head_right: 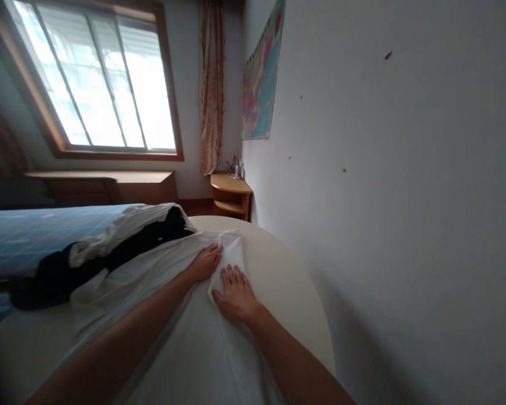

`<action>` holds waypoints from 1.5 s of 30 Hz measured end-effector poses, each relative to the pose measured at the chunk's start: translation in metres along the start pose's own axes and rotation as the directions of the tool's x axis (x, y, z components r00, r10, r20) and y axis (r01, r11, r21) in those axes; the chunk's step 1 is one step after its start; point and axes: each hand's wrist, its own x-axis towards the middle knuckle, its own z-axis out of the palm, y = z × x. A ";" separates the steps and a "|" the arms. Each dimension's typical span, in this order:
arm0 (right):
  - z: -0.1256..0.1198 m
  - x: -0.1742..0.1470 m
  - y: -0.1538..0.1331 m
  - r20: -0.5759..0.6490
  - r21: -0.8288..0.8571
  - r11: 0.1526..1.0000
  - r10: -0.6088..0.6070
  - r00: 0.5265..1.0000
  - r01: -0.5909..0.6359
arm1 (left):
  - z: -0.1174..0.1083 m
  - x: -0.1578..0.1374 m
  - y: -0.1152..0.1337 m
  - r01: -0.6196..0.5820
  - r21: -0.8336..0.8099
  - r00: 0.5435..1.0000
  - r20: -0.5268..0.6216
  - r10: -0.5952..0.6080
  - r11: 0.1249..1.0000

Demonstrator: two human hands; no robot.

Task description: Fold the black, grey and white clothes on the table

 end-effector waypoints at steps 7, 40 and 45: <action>-0.014 0.033 0.023 0.017 -0.028 0.999 -0.032 0.999 0.032 | 0.008 0.032 -0.006 0.039 0.039 0.999 -0.015 -0.038 0.998; -0.065 -0.078 0.066 -0.002 -0.068 0.997 -0.026 1.000 0.026 | -0.032 -0.078 0.045 -0.095 -0.067 0.993 -0.070 0.090 0.993; -0.076 -0.096 0.055 0.059 -0.090 0.996 0.032 0.998 -0.026 | -0.029 -0.072 0.040 -0.117 -0.097 0.991 -0.069 0.111 0.988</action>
